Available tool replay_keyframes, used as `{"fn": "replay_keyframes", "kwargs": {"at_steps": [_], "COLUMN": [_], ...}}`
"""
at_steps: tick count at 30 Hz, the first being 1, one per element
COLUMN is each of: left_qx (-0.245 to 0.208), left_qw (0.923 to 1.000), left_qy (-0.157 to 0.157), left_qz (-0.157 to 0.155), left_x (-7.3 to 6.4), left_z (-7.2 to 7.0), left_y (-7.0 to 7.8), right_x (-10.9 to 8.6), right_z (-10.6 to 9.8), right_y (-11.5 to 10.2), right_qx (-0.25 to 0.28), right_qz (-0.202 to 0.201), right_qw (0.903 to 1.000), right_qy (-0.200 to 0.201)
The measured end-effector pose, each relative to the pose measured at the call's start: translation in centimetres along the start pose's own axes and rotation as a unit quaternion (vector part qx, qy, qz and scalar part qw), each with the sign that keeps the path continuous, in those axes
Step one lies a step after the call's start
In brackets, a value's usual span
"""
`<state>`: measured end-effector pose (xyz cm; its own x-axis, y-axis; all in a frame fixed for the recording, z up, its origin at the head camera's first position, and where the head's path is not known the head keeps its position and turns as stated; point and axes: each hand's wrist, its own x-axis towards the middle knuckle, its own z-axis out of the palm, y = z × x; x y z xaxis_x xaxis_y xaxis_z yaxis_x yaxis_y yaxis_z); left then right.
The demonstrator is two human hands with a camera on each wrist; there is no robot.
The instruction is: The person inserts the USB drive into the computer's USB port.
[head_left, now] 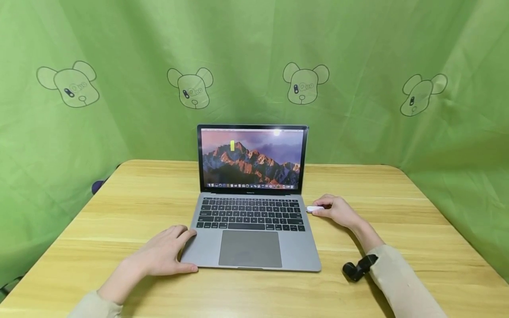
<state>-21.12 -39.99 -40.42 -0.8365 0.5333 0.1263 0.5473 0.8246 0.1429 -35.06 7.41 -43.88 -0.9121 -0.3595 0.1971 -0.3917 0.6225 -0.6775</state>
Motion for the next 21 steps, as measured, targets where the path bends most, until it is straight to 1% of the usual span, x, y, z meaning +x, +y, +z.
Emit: {"fn": "replay_keyframes", "kwargs": {"at_steps": [5, 12, 16, 21], "left_qx": [0.0, 0.002, 0.0, -0.001], "left_qw": [1.0, 1.0, 1.0, 1.0], "left_qy": [-0.002, -0.003, -0.001, -0.006], "left_qz": [-0.005, -0.004, 0.0, -0.004], "left_x": [0.01, 0.02, -0.06, -0.14], "left_z": [0.03, -0.06, -0.18, -0.2], "left_y": [0.02, -0.05, 0.02, 0.11], "right_x": [0.16, 0.35, 0.3, 0.31], "right_z": [0.03, 0.16, 0.22, 0.29], "right_y": [0.12, 0.09, -0.05, -0.2], "right_qx": [-0.002, 0.002, 0.009, 0.01], "right_qz": [0.008, 0.0, 0.008, 0.02], "right_qw": [1.0, 1.0, 0.9998, 0.9996], "right_qy": [-0.003, -0.009, -0.013, -0.019]}}
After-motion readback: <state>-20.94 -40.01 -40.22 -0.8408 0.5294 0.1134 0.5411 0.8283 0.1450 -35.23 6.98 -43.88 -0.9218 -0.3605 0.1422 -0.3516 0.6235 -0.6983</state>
